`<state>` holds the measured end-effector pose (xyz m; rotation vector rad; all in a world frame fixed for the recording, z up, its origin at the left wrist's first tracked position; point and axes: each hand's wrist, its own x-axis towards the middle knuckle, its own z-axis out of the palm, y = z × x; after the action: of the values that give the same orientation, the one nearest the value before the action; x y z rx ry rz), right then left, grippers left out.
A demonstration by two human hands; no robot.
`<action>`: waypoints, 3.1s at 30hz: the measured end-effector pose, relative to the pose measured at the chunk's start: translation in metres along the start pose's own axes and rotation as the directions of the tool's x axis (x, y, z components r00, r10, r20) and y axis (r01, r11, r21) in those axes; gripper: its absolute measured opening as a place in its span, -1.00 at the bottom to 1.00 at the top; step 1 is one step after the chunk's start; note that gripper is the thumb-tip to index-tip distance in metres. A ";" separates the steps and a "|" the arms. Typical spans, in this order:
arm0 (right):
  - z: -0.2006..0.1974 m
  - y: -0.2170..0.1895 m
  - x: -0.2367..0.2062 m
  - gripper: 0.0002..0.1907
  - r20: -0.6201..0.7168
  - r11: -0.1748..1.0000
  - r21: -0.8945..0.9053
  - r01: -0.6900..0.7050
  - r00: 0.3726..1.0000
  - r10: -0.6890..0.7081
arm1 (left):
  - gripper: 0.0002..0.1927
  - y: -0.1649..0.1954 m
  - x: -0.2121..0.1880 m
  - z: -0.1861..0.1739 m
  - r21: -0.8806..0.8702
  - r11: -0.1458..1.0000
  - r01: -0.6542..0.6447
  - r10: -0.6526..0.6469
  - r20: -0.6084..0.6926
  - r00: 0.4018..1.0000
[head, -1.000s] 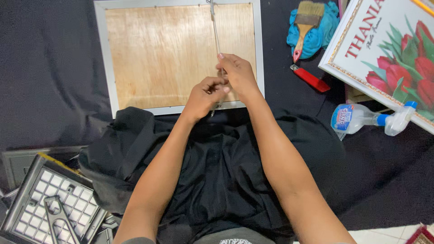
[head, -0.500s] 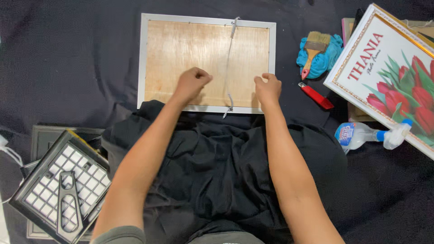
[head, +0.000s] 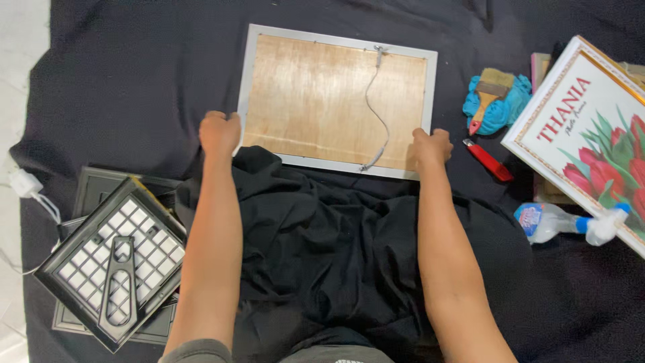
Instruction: The person attaches a hanging wire to the back of a wooden picture frame, then uses a brush to wipe the back and front surfaces of the frame. The person handles a second frame and repeats the cleaning process.
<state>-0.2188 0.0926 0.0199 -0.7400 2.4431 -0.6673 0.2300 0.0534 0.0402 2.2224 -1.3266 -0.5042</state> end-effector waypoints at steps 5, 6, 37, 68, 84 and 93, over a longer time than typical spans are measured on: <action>-0.004 -0.003 -0.006 -0.33 0.034 0.996 -0.020 -0.087 0.996 0.088 | -0.43 0.007 -0.004 0.005 0.145 0.970 0.194 -0.215 0.145 0.966; -0.006 -0.004 -0.008 -0.34 0.043 0.994 -0.014 -0.112 0.993 0.112 | -0.43 0.010 -0.006 0.006 0.169 0.964 0.205 -0.230 0.145 0.962; -0.004 -0.006 -0.006 -0.48 0.088 0.944 0.275 -0.180 0.983 0.162 | -0.31 0.029 0.005 0.008 0.080 0.924 0.374 -0.382 0.191 0.904; -0.033 -0.023 0.043 -0.28 -0.328 0.929 -0.370 -0.008 0.937 -0.122 | -0.53 -0.007 0.017 0.037 0.116 0.993 -0.029 0.003 0.223 0.975; -0.054 -0.033 0.071 -0.76 -0.046 0.549 0.830 0.098 0.993 -0.108 | -0.47 0.013 0.016 0.029 0.296 0.955 0.017 -0.134 0.382 0.914; -0.008 -0.099 -0.082 -0.90 0.067 0.579 0.569 0.583 0.669 -0.740 | -0.32 0.017 0.041 0.027 0.316 0.949 0.023 -0.194 0.523 0.830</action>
<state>-0.1278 0.0726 0.1089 -1.4349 1.5204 -1.3093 0.2224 0.0037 0.0259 2.5198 -1.6476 -1.1242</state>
